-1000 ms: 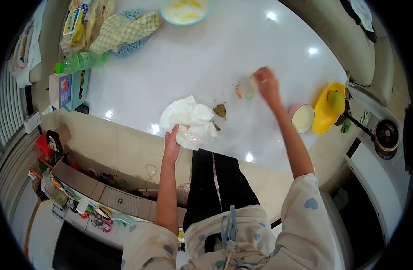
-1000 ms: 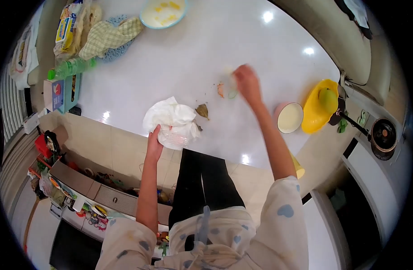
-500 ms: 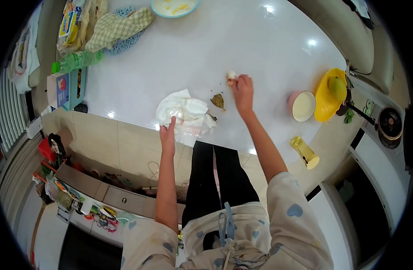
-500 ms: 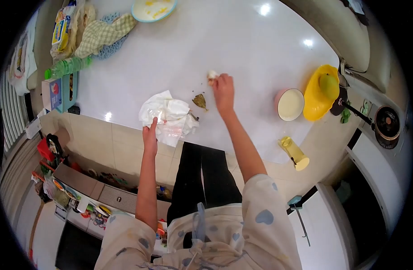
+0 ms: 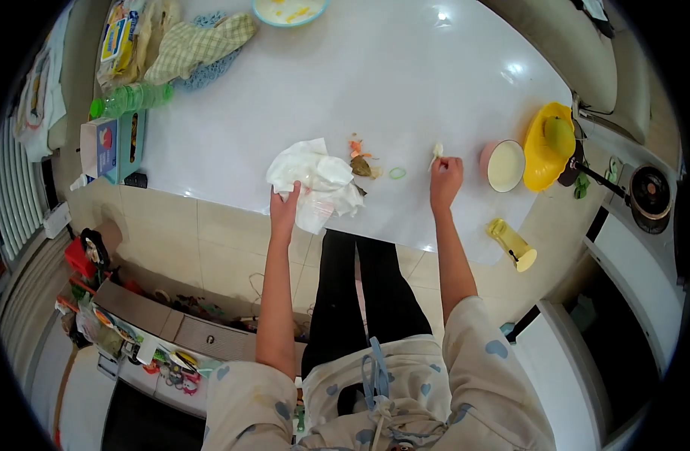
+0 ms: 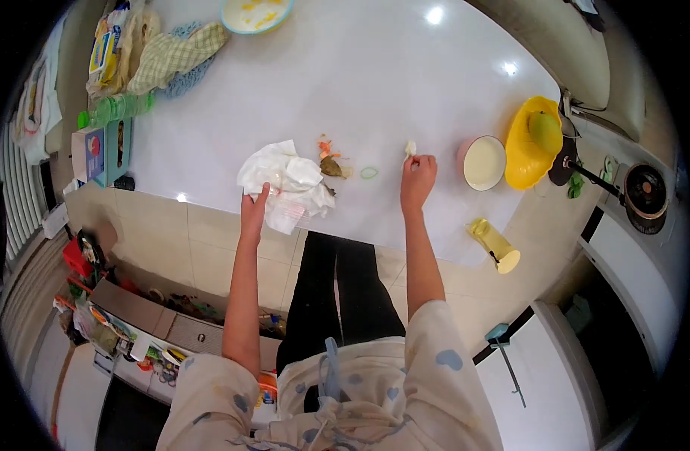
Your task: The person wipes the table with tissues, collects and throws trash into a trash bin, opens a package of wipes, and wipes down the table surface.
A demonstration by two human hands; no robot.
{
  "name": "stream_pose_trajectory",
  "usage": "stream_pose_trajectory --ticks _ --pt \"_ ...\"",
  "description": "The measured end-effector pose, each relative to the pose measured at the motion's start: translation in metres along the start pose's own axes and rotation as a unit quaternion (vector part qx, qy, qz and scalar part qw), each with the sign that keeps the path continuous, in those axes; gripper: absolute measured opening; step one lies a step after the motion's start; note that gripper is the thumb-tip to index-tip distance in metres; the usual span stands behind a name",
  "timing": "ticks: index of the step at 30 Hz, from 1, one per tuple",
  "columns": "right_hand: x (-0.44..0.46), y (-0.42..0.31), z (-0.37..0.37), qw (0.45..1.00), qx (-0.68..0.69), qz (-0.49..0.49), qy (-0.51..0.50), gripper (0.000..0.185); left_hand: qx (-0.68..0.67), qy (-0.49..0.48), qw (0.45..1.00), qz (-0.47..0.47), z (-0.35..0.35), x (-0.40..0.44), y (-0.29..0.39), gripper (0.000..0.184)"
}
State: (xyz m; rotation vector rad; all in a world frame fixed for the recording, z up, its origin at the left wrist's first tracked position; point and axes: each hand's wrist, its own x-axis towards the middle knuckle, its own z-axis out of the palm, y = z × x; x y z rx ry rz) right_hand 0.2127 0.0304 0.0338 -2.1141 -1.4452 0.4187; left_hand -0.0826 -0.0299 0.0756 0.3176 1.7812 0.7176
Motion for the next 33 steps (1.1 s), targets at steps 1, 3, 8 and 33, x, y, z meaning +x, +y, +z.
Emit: stream_pose_trajectory --ticks 1,3,8,33 --pt "-0.012 0.001 0.005 1.000 -0.020 0.011 0.000 0.008 0.019 -0.012 0.999 0.023 0.000 0.001 0.000 0.048" --pt "-0.034 -0.006 0.020 1.000 -0.008 0.002 -0.024 0.008 0.023 -0.021 0.999 0.023 0.006 0.002 0.001 0.048" --pt "-0.053 -0.066 0.043 0.989 0.090 0.026 -0.118 0.007 -0.002 -0.116 0.992 0.047 0.018 0.015 -0.020 0.062" --pt "-0.092 -0.208 -0.072 0.792 -0.115 -0.395 -0.452 0.011 0.521 0.033 0.778 0.350 -0.142 -0.392 0.298 0.025"
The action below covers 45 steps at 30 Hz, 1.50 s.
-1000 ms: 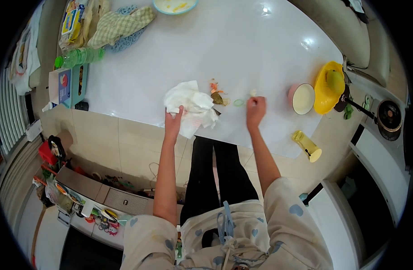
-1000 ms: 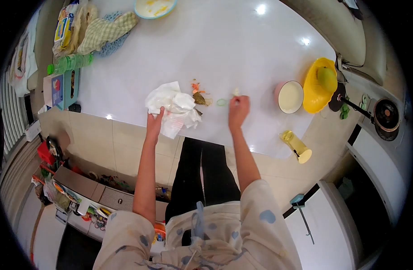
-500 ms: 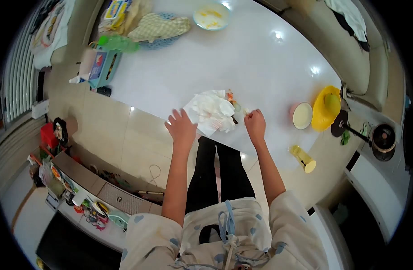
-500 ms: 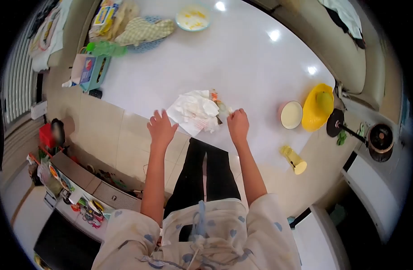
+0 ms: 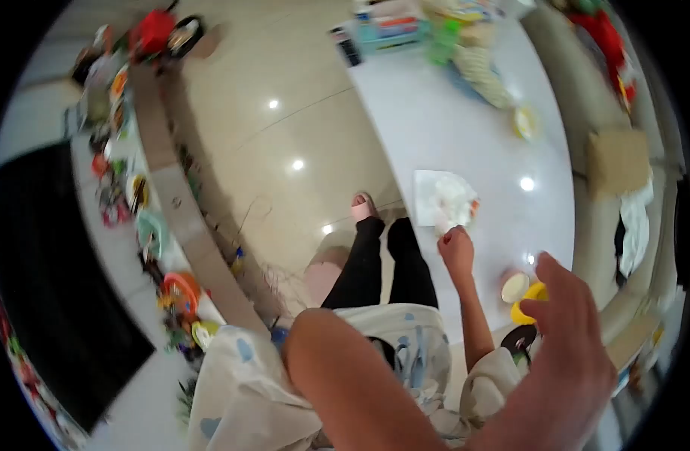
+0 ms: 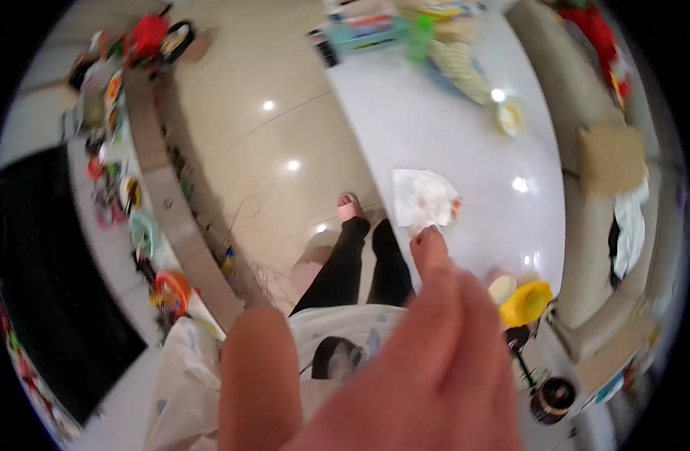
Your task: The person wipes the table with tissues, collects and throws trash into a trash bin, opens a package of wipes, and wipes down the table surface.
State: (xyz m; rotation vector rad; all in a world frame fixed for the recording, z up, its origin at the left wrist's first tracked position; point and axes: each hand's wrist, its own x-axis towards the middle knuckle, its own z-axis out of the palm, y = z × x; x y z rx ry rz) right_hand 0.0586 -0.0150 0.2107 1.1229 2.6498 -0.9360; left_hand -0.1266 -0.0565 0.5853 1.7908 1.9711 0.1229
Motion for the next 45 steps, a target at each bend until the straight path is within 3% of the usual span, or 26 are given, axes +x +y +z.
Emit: stream_pose_trajectory --ticks 1,4,8,9,10,16,19,23,25,26,27,28,29,30,31,33,34,37,39,41,43,45 --pt "0.006 -0.028 -0.006 0.998 0.016 0.054 -0.034 0.011 -0.006 0.006 1.000 -0.021 -0.005 -0.014 -0.009 0.025" --pt "0.025 -0.053 0.015 0.995 -0.028 -0.083 -0.042 0.009 -0.012 0.031 0.997 -0.066 -0.019 -0.060 -0.028 0.026" --pt "0.039 -0.128 0.025 0.987 -0.045 -0.121 -0.100 0.010 -0.013 0.069 0.991 -0.111 -0.036 -0.118 -0.054 0.027" --pt "0.045 -0.151 0.021 0.975 -0.096 -0.115 -0.167 0.009 -0.015 0.079 0.989 -0.126 -0.039 -0.131 -0.059 0.027" --pt "0.048 -0.132 0.052 0.973 -0.058 -0.203 -0.093 0.009 -0.013 0.092 0.986 -0.137 -0.044 -0.145 -0.063 0.027" --pt "0.077 -0.238 0.050 0.961 -0.087 -0.214 -0.149 0.010 0.003 0.161 0.967 -0.199 -0.079 -0.210 -0.094 0.029" --pt "0.089 -0.285 0.057 0.953 -0.112 -0.247 -0.137 0.009 0.003 0.185 0.950 -0.250 -0.098 -0.234 -0.118 0.030" --pt "0.124 -0.343 0.070 0.950 -0.047 -0.287 -0.110 0.009 -0.003 0.200 0.927 -0.316 -0.119 -0.251 -0.167 0.031" --pt "0.145 -0.386 0.068 0.944 -0.041 -0.309 -0.111 0.011 -0.008 0.189 0.918 -0.350 -0.123 -0.249 -0.203 0.032" --pt "0.172 -0.385 0.079 0.940 -0.067 -0.283 -0.180 0.011 -0.006 0.158 0.917 -0.367 -0.115 -0.237 -0.228 0.032" --pt "0.192 -0.393 0.094 0.938 -0.065 -0.295 -0.171 0.011 -0.002 0.119 0.918 -0.379 -0.104 -0.223 -0.259 0.033" --pt "0.214 -0.398 0.107 0.938 -0.093 -0.266 -0.201 0.010 0.048 0.012 0.937 -0.346 -0.082 -0.208 -0.299 0.024" --pt "0.234 -0.413 0.111 0.936 -0.119 -0.236 -0.231 0.010 0.076 0.089 0.917 -0.382 -0.069 -0.200 -0.335 0.017" --pt "0.234 -0.443 0.096 0.913 0.016 -0.387 -0.129 0.011 -0.043 0.061 0.917 -0.393 -0.068 -0.202 -0.374 0.021" --pt "0.231 -0.474 0.082 0.842 0.150 -0.517 -0.018 0.011 -0.052 0.123 0.893 -0.430 -0.042 -0.201 -0.408 0.018" --pt "0.269 -0.507 0.103 0.930 -0.013 -0.342 -0.134 0.011 -0.102 0.111 0.872 -0.465 0.020 -0.208 -0.481 0.029" --pt "0.285 -0.529 0.102 0.923 0.007 -0.356 -0.145 0.009 -0.171 0.051 0.862 -0.474 0.026 -0.219 -0.509 0.030" --pt "0.330 -0.586 0.105 0.911 0.046 -0.376 -0.163 0.011 -0.221 0.052 0.841 -0.492 0.083 -0.237 -0.569 0.032" --pt "0.355 -0.617 0.113 0.904 0.069 -0.391 -0.160 0.012 -0.247 0.239 0.801 -0.490 0.108 -0.242 -0.600 0.031" --pt "0.381 -0.649 0.121 0.890 0.159 -0.383 -0.189 0.011 -0.285 0.255 0.786 -0.485 0.103 -0.251 -0.634 0.030" --pt "0.411 -0.680 0.128 0.882 0.159 -0.398 -0.197 0.011 -0.328 0.271 0.768 -0.479 0.104 -0.252 -0.667 0.029" --pt "0.436 -0.709 0.141 0.872 0.163 -0.414 -0.203 0.012 -0.338 0.348 0.742 -0.462 0.111 -0.256 -0.710 0.025"
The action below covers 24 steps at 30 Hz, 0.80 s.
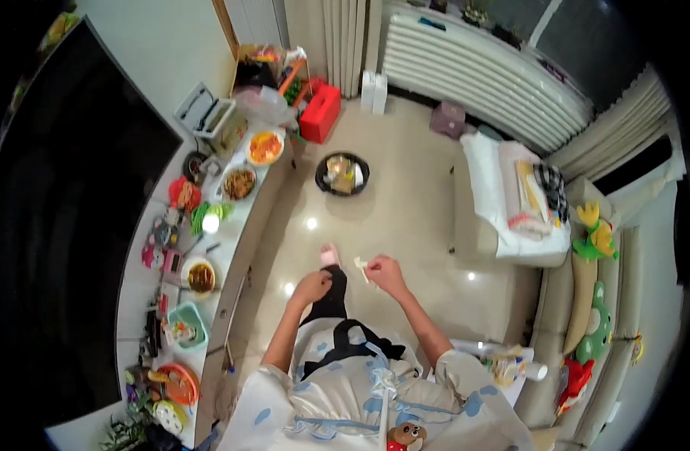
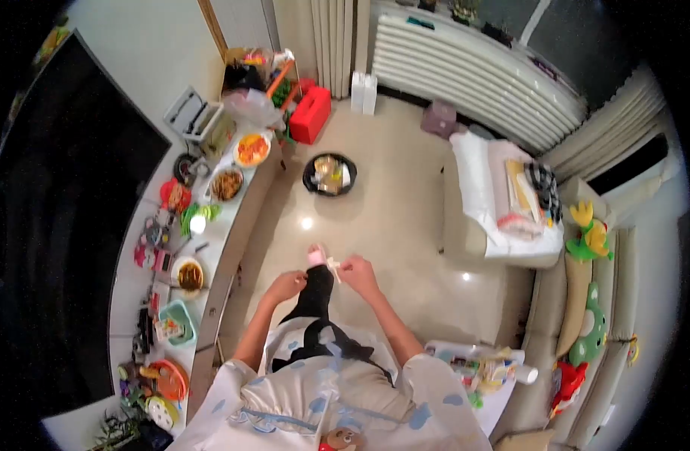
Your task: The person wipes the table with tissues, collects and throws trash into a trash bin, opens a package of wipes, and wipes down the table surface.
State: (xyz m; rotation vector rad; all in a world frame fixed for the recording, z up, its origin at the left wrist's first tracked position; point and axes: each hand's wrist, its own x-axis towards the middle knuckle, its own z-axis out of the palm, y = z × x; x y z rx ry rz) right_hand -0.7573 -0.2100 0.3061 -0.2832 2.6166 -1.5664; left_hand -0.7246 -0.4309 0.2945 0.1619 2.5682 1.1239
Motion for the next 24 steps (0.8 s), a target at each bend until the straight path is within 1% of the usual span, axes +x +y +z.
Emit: stream_pose_trajectory --ticks 1,2,4,5,7,8,11,12,14,17,20,21,22,24 --pt "0.023 0.007 0.003 0.999 -0.005 0.042 -0.030 0.011 -0.010 0.001 1.000 -0.009 -0.003 0.022 -0.011 0.025" --pt "0.050 0.014 0.001 0.995 -0.015 0.081 -0.062 0.011 -0.040 0.012 0.999 0.006 -0.012 0.042 -0.016 0.025" --pt "0.094 0.016 0.000 0.997 -0.012 0.038 -0.074 0.012 -0.070 0.028 0.997 -0.009 -0.022 0.085 -0.028 0.025" --pt "0.119 0.018 0.000 0.996 -0.020 0.033 -0.086 0.012 -0.080 0.038 0.996 -0.014 -0.027 0.106 -0.033 0.025" --pt "0.161 0.019 0.003 0.993 -0.016 -0.001 -0.121 0.012 -0.048 0.013 0.998 -0.037 -0.042 0.144 -0.036 0.027" --pt "0.189 0.020 0.003 0.991 -0.022 -0.007 -0.130 0.012 -0.056 0.024 0.997 -0.040 -0.052 0.169 -0.039 0.027" --pt "0.250 0.027 0.003 0.988 -0.042 -0.030 -0.149 0.013 -0.065 -0.044 0.993 -0.087 -0.072 0.223 -0.045 0.030" --pt "0.270 0.027 0.002 0.988 -0.016 -0.004 -0.155 0.013 -0.072 -0.041 0.992 -0.100 -0.078 0.238 -0.047 0.030" --pt "0.313 0.041 0.006 0.986 -0.009 0.011 -0.168 0.013 -0.056 -0.015 0.994 -0.092 -0.089 0.271 -0.049 0.031" --pt "0.383 0.059 0.004 0.975 -0.004 -0.005 -0.223 0.013 -0.093 0.037 0.986 -0.133 -0.104 0.317 -0.045 0.031" --pt "0.457 0.075 0.005 0.951 -0.023 -0.058 -0.302 0.012 -0.139 0.105 0.969 -0.175 -0.107 0.366 -0.040 0.031" --pt "0.480 0.064 0.001 0.939 -0.040 -0.039 -0.340 0.012 -0.157 0.131 0.959 -0.194 -0.099 0.384 -0.049 0.030" --pt "0.501 0.072 0.005 0.928 -0.075 -0.095 -0.351 0.012 -0.177 0.156 0.948 -0.214 -0.093 0.400 -0.052 0.029" --pt "0.542 0.073 0.003 0.890 -0.071 -0.089 -0.442 0.013 -0.238 0.223 0.909 -0.259 -0.088 0.423 -0.041 0.028"
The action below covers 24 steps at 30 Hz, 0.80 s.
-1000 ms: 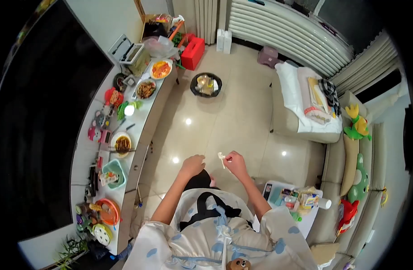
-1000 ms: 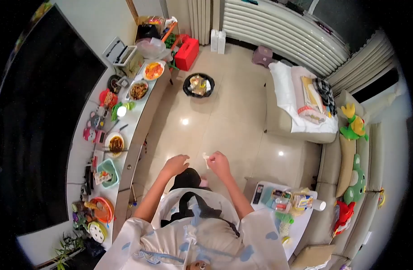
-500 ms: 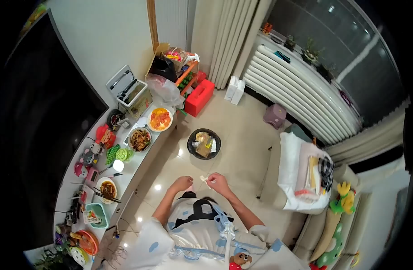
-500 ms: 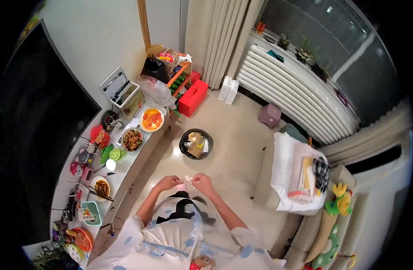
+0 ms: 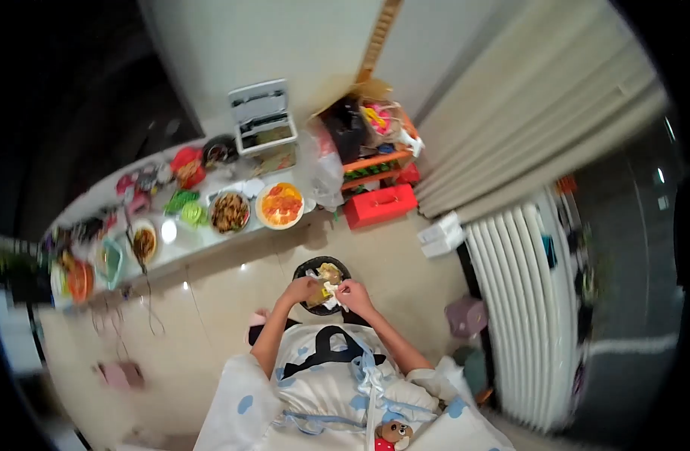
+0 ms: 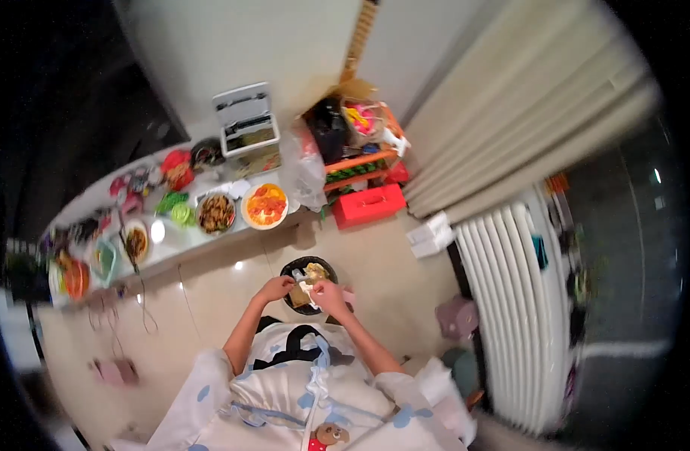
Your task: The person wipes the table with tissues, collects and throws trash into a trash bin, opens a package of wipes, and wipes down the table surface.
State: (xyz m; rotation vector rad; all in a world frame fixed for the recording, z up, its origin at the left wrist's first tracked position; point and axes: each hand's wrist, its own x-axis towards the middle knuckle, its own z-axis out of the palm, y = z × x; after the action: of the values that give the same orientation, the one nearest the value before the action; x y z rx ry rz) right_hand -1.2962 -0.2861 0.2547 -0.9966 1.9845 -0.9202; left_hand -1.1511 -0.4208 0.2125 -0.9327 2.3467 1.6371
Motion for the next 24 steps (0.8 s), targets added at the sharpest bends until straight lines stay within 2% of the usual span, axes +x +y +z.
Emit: stream_pose_trajectory --ticks 1,2,4,6,7,11,14,18,20,21,22,24 --pt "0.007 0.002 -0.015 0.999 -0.013 -0.012 -0.049 0.013 -0.017 0.068 0.997 -0.041 0.011 -0.001 0.012 0.029" --pt "0.016 0.011 -0.027 0.994 -0.026 -0.066 -0.082 0.013 -0.034 0.136 0.986 -0.085 0.023 -0.007 0.025 0.030" --pt "0.031 0.009 -0.050 0.985 -0.055 -0.070 -0.150 0.014 -0.087 0.205 0.968 -0.112 0.041 -0.016 0.045 0.027" --pt "0.047 -0.002 -0.066 0.970 -0.075 -0.089 -0.212 0.014 -0.155 0.290 0.942 -0.075 0.063 -0.020 0.047 0.025" --pt "0.053 -0.005 -0.070 0.964 -0.083 -0.090 -0.236 0.015 -0.147 0.319 0.930 -0.105 0.064 -0.027 0.062 0.025" --pt "0.066 -0.005 -0.071 0.943 -0.125 -0.140 -0.276 0.016 -0.143 0.378 0.905 -0.132 0.084 -0.039 0.066 0.027" --pt "0.062 -0.003 -0.066 0.938 -0.128 -0.171 -0.274 0.016 -0.150 0.371 0.900 -0.175 0.096 -0.060 0.072 0.026" --pt "0.048 -0.004 -0.050 0.919 -0.150 -0.200 -0.306 0.016 -0.232 0.411 0.865 -0.172 0.119 -0.082 0.061 0.027" --pt "0.036 -0.008 -0.043 0.910 -0.128 -0.207 -0.336 0.015 -0.218 0.416 0.865 -0.177 0.127 -0.090 0.055 0.028" --pt "0.031 -0.012 -0.037 0.899 -0.161 -0.228 -0.336 0.015 -0.208 0.466 0.845 -0.161 0.142 -0.082 0.037 0.028" --pt "0.028 -0.015 -0.029 0.895 -0.162 -0.236 -0.341 0.015 -0.208 0.474 0.840 -0.162 0.140 -0.086 0.036 0.028" --pt "0.021 -0.018 -0.020 0.897 -0.166 -0.211 -0.352 0.014 -0.230 0.483 0.830 -0.155 0.138 -0.087 0.036 0.027"
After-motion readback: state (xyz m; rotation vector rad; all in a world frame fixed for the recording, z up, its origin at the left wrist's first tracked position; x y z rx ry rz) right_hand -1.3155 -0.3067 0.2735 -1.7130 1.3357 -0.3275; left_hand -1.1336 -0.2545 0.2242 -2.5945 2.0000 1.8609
